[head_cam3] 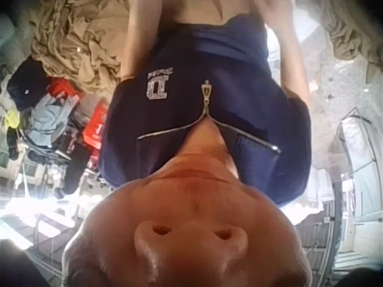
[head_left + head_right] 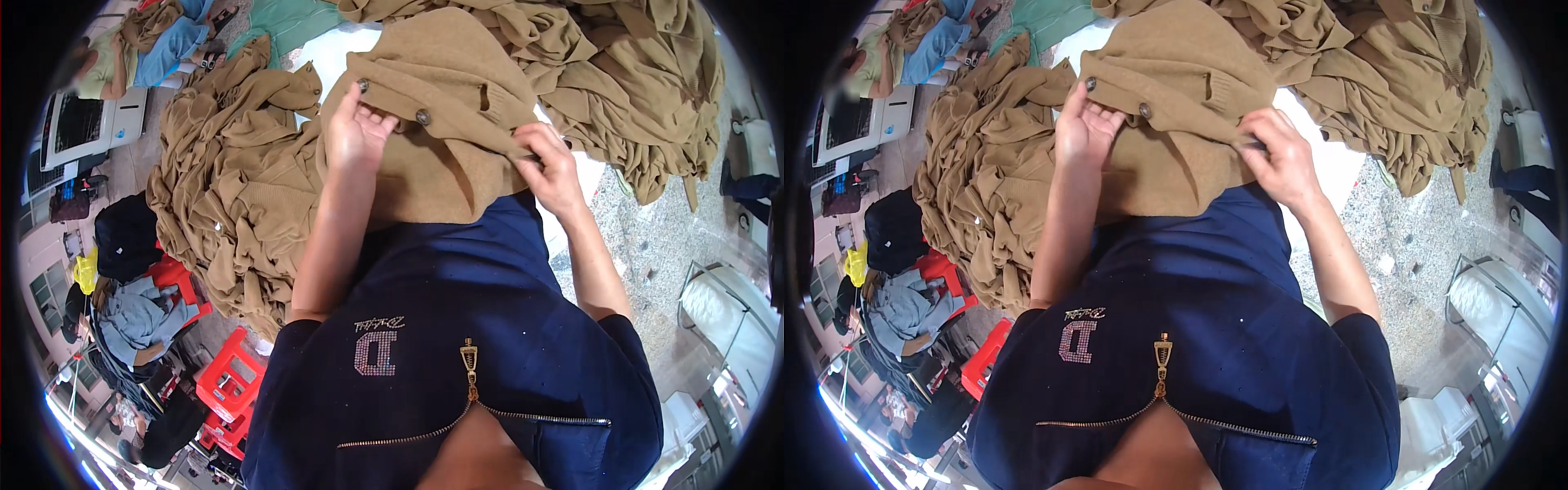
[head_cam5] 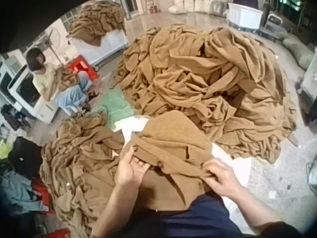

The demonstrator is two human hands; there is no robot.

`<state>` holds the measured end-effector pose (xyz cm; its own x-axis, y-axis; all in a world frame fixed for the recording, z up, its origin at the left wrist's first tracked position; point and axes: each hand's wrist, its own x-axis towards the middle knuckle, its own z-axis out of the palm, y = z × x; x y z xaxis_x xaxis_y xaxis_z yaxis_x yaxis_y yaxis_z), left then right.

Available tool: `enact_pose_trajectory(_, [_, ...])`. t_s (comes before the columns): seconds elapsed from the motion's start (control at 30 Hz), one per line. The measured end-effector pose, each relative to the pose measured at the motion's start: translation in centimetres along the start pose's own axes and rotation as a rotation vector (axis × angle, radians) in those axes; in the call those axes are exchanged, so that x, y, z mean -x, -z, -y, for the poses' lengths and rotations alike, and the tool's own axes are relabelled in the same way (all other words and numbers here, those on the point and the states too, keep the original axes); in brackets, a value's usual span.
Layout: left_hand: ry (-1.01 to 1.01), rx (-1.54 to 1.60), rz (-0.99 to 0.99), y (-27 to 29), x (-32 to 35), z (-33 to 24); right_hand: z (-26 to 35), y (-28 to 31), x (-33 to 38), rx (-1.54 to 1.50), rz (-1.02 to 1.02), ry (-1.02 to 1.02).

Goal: Inspecting and trimming threads or processing buttons on garments using a small hand tool.

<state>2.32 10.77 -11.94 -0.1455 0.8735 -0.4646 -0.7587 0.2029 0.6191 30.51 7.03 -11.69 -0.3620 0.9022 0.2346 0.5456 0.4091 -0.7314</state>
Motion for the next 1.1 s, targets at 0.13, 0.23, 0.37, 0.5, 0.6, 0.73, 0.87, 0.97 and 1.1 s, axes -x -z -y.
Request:
enact_pose_trajectory(0.13, [0.155,0.008,0.026,0.1,1.9,1.7,0.1,1.0,0.0,-0.556,0.071,-0.494])
enact_pose_trajectory(0.23, [0.295,-0.003,0.178,0.0,3.1,2.2,2.6,2.4,-1.4,-0.615,0.162,-0.774])
enact_pose_trajectory(0.37, [0.435,-0.204,0.321,-1.5,4.1,3.4,0.9,1.1,-1.3,-0.624,0.121,-0.678])
enact_pose_trajectory(0.5, [0.410,-0.385,0.389,-3.4,5.3,4.3,1.4,1.6,-1.8,-0.656,0.120,-0.677])
enact_pose_trajectory(0.6, [0.373,-0.415,0.399,-4.0,5.5,4.7,1.8,1.6,-1.9,-0.758,0.130,-0.749])
enact_pose_trajectory(0.73, [0.396,-0.405,0.448,-4.0,5.3,5.2,1.7,1.2,-1.7,-0.759,0.132,-0.768])
enact_pose_trajectory(0.87, [0.387,-0.375,0.397,-3.5,5.0,5.6,1.8,1.2,-1.9,-0.716,0.132,-0.771])
enact_pose_trajectory(0.97, [0.355,-0.352,0.376,-3.3,4.9,5.6,1.8,1.4,-1.9,-0.721,0.138,-0.790])
enact_pose_trajectory(1.1, [0.276,-0.249,0.402,-1.5,3.5,4.8,0.5,1.6,-1.4,-0.729,0.118,-0.818])
